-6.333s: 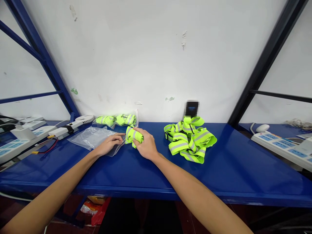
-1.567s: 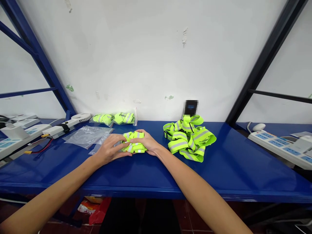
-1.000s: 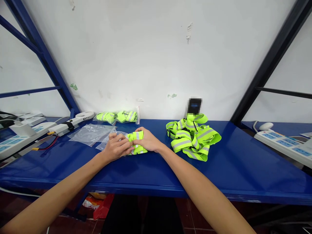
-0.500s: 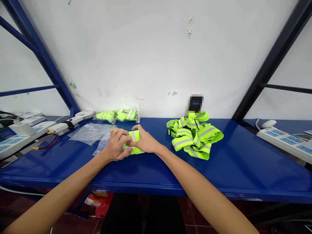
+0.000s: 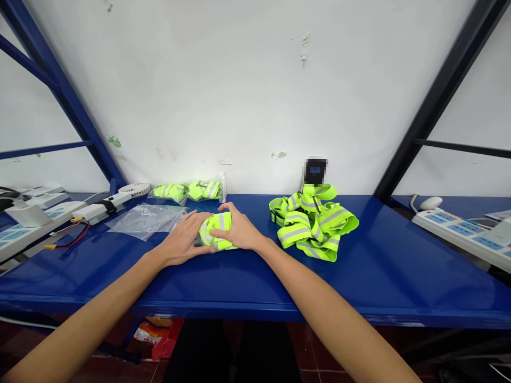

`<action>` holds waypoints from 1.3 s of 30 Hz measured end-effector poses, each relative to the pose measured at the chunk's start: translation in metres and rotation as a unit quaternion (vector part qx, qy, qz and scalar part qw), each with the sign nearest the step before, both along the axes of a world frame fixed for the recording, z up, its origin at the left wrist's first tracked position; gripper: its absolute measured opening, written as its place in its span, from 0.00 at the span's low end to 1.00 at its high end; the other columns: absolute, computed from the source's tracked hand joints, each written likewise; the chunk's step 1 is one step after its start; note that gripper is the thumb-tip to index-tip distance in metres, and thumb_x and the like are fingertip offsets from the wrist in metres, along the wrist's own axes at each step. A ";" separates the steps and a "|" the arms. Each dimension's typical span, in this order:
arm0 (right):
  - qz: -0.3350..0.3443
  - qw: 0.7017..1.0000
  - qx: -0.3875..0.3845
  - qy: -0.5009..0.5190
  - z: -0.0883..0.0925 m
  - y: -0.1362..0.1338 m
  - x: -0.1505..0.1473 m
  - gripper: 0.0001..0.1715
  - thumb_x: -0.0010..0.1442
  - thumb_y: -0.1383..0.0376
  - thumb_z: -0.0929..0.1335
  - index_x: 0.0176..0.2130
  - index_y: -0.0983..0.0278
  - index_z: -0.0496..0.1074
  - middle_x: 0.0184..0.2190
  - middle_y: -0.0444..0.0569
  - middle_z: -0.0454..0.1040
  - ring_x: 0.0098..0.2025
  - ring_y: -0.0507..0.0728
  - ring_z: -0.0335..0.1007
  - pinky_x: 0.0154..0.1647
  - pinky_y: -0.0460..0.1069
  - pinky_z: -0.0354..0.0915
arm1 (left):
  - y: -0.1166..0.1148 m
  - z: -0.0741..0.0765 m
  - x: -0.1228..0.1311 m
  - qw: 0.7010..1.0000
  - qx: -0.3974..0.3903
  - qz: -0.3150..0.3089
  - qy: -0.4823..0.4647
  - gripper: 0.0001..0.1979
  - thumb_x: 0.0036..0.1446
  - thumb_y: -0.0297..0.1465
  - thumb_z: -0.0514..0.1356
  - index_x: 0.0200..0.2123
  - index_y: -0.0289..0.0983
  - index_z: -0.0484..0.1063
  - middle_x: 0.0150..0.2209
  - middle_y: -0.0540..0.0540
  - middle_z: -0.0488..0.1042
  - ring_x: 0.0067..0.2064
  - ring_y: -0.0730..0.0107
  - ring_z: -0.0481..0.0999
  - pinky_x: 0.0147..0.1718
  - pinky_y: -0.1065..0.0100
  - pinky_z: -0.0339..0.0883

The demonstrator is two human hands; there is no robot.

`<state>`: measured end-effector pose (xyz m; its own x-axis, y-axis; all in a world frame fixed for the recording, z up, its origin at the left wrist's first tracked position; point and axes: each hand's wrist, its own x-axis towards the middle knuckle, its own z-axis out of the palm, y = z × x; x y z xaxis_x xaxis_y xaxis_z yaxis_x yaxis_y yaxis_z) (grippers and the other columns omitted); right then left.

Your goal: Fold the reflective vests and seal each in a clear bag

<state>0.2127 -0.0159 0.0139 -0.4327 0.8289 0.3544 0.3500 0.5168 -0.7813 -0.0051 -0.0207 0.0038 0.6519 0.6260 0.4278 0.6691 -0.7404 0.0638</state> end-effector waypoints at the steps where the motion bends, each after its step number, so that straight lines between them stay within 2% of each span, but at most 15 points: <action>1: -0.001 1.000 0.003 -0.011 0.000 -0.002 -0.001 0.34 0.51 0.51 0.71 0.52 0.59 0.58 0.30 0.40 0.65 0.30 0.53 0.62 0.32 0.48 0.59 | 0.000 0.000 0.001 1.000 0.007 -0.007 -0.003 0.39 0.53 0.53 0.58 0.61 0.38 0.53 0.57 0.37 0.66 0.58 0.51 0.65 0.62 0.45 0.47; 3: 0.003 1.000 0.006 -0.029 0.001 -0.006 -0.004 0.35 0.54 0.52 0.70 0.55 0.59 0.56 0.29 0.40 0.65 0.29 0.53 0.62 0.32 0.49 0.59 | -0.001 0.002 0.005 1.000 0.025 -0.017 -0.011 0.38 0.53 0.52 0.58 0.60 0.37 0.53 0.56 0.37 0.66 0.58 0.51 0.64 0.62 0.44 0.47; 5: 0.012 0.999 0.014 -0.033 0.002 -0.009 -0.006 0.35 0.55 0.55 0.69 0.57 0.60 0.53 0.34 0.43 0.67 0.32 0.55 0.64 0.36 0.51 0.61 | -0.003 0.005 0.009 0.999 0.039 -0.023 -0.015 0.36 0.54 0.51 0.58 0.59 0.37 0.53 0.55 0.37 0.66 0.58 0.52 0.64 0.62 0.43 0.47; 8: 0.022 0.999 0.041 -0.028 0.006 -0.013 -0.004 0.36 0.55 0.58 0.69 0.58 0.62 0.53 0.47 0.52 0.64 0.46 0.59 0.63 0.48 0.55 0.60 | -0.006 0.008 0.015 0.998 0.045 -0.030 -0.020 0.32 0.56 0.48 0.58 0.58 0.37 0.55 0.52 0.39 0.68 0.56 0.54 0.67 0.62 0.44 0.46; 11: 0.030 0.999 0.022 -0.036 0.012 -0.013 0.004 0.34 0.56 0.59 0.68 0.58 0.60 0.55 0.50 0.53 0.62 0.53 0.62 0.58 0.55 0.58 0.55 | -0.008 0.009 0.015 0.998 0.037 -0.029 -0.036 0.30 0.56 0.47 0.59 0.56 0.38 0.57 0.51 0.40 0.69 0.54 0.55 0.68 0.60 0.46 0.51; 13: 0.035 0.999 -0.016 -0.034 0.015 -0.011 0.009 0.31 0.56 0.62 0.66 0.58 0.59 0.56 0.46 0.50 0.64 0.48 0.60 0.61 0.52 0.57 0.58 | -0.009 0.009 0.014 0.998 0.028 -0.025 -0.051 0.30 0.55 0.46 0.60 0.56 0.38 0.58 0.52 0.40 0.69 0.54 0.54 0.68 0.57 0.48 0.56; 16: 0.017 0.999 -0.048 0.004 0.015 -0.005 0.012 0.29 0.53 0.63 0.68 0.53 0.60 0.58 0.39 0.46 0.66 0.36 0.54 0.63 0.41 0.52 0.63 | -0.007 0.009 0.010 0.996 -0.007 -0.016 -0.085 0.34 0.52 0.47 0.63 0.58 0.39 0.58 0.52 0.39 0.68 0.54 0.54 0.68 0.53 0.52 0.61; 20: 0.005 0.996 -0.022 0.086 0.007 0.001 0.004 0.26 0.47 0.61 0.72 0.44 0.63 0.63 0.35 0.43 0.67 0.29 0.50 0.61 0.33 0.48 0.62 | 0.001 0.009 0.005 0.991 -0.062 0.000 -0.119 0.48 0.42 0.50 0.68 0.62 0.41 0.53 0.56 0.38 0.66 0.56 0.50 0.68 0.52 0.53 0.64; 23: -0.040 0.991 -0.014 0.131 0.000 0.002 -0.005 0.27 0.46 0.60 0.73 0.44 0.62 0.63 0.30 0.40 0.68 0.25 0.49 0.60 0.30 0.46 0.61 | 0.007 0.008 0.003 0.990 -0.070 0.000 -0.121 0.49 0.38 0.51 0.69 0.60 0.40 0.56 0.56 0.39 0.67 0.55 0.49 0.69 0.53 0.52 0.64; 27: -0.111 0.982 0.004 0.151 -0.008 0.002 -0.015 0.23 0.45 0.57 0.74 0.39 0.62 0.66 0.30 0.43 0.71 0.26 0.50 0.63 0.29 0.47 0.63 | 0.009 0.007 0.005 0.991 -0.046 0.014 -0.123 0.47 0.37 0.53 0.69 0.58 0.40 0.59 0.53 0.40 0.70 0.52 0.50 0.71 0.50 0.53 0.65; 33: -0.104 0.977 0.000 0.184 -0.007 -0.006 -0.025 0.17 0.50 0.55 0.73 0.34 0.63 0.69 0.33 0.47 0.76 0.33 0.55 0.73 0.34 0.49 0.68 | 0.009 0.008 0.010 0.992 -0.008 0.017 -0.126 0.46 0.35 0.53 0.69 0.56 0.40 0.62 0.50 0.42 0.72 0.49 0.52 0.73 0.47 0.54 0.67; 35: -0.064 0.984 0.000 0.164 -0.001 -0.008 -0.021 0.17 0.52 0.54 0.72 0.37 0.64 0.71 0.35 0.48 0.76 0.36 0.56 0.73 0.38 0.50 0.68 | 0.010 0.011 0.009 0.992 0.000 0.017 -0.126 0.45 0.35 0.52 0.70 0.55 0.40 0.63 0.49 0.41 0.73 0.49 0.52 0.73 0.47 0.54 0.67; 39: 0.087 0.994 0.009 0.058 0.017 -0.009 -0.002 0.25 0.55 0.54 0.70 0.50 0.62 0.73 0.47 0.51 0.70 0.44 0.57 0.70 0.43 0.52 0.68 | 0.012 0.019 -0.001 0.990 -0.009 0.015 -0.138 0.45 0.34 0.51 0.71 0.55 0.40 0.63 0.49 0.41 0.73 0.49 0.51 0.74 0.46 0.55 0.68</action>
<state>0.2104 -0.0249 0.0306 -0.5247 0.7378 0.4247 0.1615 0.5761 -0.8013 -0.0056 -0.0084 0.0227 0.4932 0.6517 0.5762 0.6455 -0.7183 0.2597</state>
